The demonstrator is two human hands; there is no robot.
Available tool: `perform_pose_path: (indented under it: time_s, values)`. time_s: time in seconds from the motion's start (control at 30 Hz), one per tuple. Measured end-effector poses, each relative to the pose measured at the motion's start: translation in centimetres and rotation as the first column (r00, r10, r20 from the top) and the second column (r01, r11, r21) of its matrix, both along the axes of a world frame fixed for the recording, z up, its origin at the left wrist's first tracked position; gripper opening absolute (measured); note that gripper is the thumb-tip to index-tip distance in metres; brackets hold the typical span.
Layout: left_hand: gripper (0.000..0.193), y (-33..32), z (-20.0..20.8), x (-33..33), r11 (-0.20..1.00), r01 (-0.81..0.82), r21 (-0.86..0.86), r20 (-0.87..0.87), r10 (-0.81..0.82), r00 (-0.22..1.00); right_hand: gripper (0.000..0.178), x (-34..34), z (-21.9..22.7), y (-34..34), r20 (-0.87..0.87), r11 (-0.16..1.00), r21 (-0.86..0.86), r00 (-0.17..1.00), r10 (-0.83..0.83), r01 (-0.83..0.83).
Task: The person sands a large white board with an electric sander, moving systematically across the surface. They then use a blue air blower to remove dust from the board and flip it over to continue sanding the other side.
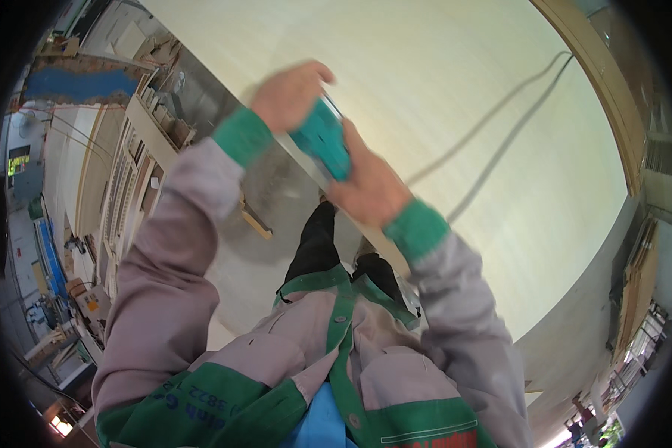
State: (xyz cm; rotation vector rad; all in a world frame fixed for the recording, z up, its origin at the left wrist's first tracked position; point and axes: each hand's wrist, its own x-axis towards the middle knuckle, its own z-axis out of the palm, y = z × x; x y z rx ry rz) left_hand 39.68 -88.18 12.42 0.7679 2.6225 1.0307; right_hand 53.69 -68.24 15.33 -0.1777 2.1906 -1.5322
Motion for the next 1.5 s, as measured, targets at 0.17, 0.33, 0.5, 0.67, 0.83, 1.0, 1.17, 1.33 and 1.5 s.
perform_pose_path:
  time_s: [0.17,0.33,0.5,0.67,0.83,1.0,1.17,1.33,1.5]
  values:
    - [0.022,9.3,0.0,17.4,0.944,0.209,0.255,-0.015,-0.212,0.977,0.100,17.4,1.7,8.4,0.242,0.984,0.146,0.960,-0.138,0.104]
    - [0.023,13.0,1.7,25.0,0.848,0.322,0.421,0.098,-0.395,0.913,0.091,26.6,2.9,11.5,0.179,0.875,0.471,0.960,-0.217,0.110]
    - [0.023,6.3,0.1,18.8,0.869,-0.036,0.493,0.051,0.013,0.999,0.083,18.0,2.3,4.3,0.129,0.804,0.593,0.982,-0.140,0.036]
    - [0.033,-7.5,-0.5,4.1,0.887,-0.218,0.406,-0.007,0.242,0.970,0.081,-1.7,1.9,-8.1,0.075,0.865,0.497,0.997,0.029,-0.063]
    - [0.047,-20.6,2.2,-14.7,0.913,-0.404,0.059,0.082,0.399,0.913,0.068,-22.0,1.1,-20.5,-0.346,0.830,0.553,0.888,0.302,-0.067]
    - [0.042,-25.9,0.9,-28.2,0.772,-0.445,-0.454,-0.609,0.095,0.787,0.087,-31.9,1.6,-26.0,-0.610,0.820,0.573,0.667,0.428,-0.002]
    - [0.033,-21.8,-2.6,-22.9,0.968,-0.189,-0.163,-0.794,-0.015,0.608,0.092,-24.9,1.0,-20.8,-0.505,0.803,0.595,0.765,0.401,-0.028]
    - [0.035,-8.5,-2.5,-5.7,0.998,0.058,0.022,-0.524,-0.038,0.851,0.083,-7.1,0.9,-9.2,-0.394,0.825,0.561,0.899,0.192,0.070]
    - [0.057,7.1,0.3,14.1,0.903,0.377,0.204,-0.342,-0.295,0.892,0.072,14.9,1.8,3.9,-0.393,0.782,0.588,0.918,0.051,0.208]
